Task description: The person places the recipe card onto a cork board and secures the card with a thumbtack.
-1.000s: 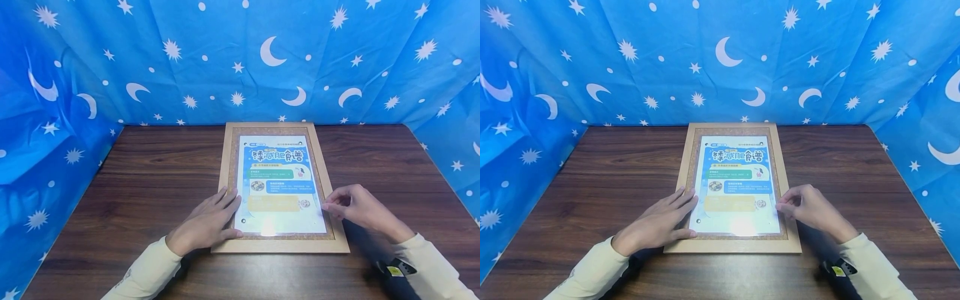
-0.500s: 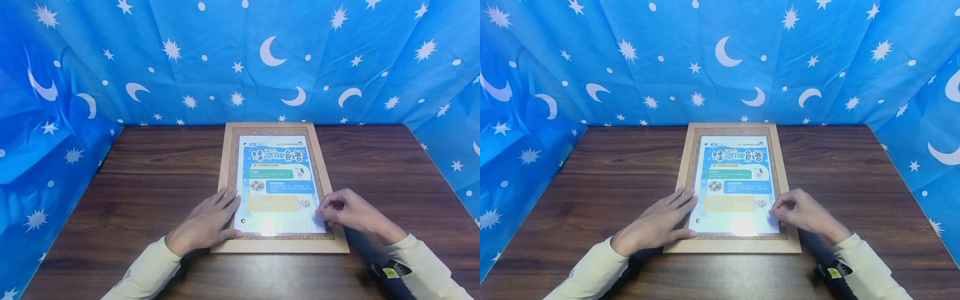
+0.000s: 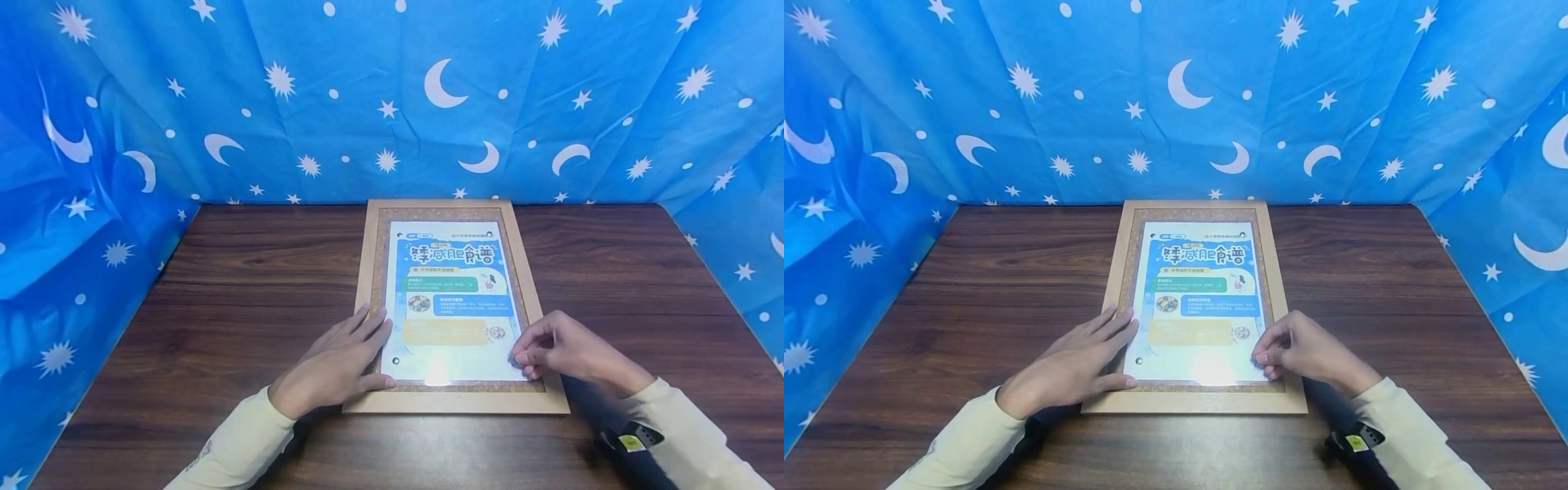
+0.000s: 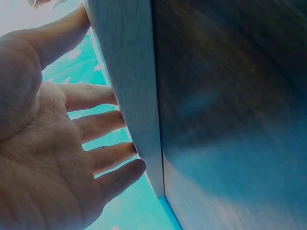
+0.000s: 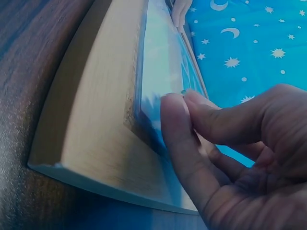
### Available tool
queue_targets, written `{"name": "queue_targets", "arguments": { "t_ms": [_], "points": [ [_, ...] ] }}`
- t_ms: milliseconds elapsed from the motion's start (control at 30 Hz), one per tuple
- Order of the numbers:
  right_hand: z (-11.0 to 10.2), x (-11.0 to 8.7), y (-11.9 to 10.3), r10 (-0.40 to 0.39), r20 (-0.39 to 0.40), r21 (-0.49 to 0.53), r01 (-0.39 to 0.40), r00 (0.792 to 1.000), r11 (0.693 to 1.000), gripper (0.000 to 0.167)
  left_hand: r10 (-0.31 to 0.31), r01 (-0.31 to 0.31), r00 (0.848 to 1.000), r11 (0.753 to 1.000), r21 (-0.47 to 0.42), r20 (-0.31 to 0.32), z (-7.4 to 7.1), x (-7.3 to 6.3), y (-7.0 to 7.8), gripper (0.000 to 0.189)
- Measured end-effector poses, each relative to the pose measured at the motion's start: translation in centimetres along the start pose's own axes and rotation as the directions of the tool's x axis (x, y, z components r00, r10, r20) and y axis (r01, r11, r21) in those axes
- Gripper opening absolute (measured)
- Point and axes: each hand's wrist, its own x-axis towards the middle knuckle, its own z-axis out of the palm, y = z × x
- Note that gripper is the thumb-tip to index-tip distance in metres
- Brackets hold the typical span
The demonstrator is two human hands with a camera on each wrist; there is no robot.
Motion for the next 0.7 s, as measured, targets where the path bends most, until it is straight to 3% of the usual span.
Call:
{"name": "queue_targets", "arguments": {
  "t_ms": [300,700],
  "points": [
    [0.3,0.6,0.0,0.001,0.034,-0.095,0.002,0.999,0.995,0.008,-0.006,0.006,1.000,1.000,0.010,-0.001,0.0,0.1,-0.1,0.085],
    [0.8,1.8,-1.5,0.133,0.018,-0.279,-0.122,0.991,0.952,0.016,0.001,-0.001,1.000,1.000,0.007,-0.006,0.2,0.0,-0.2,0.084]
  ]
}}
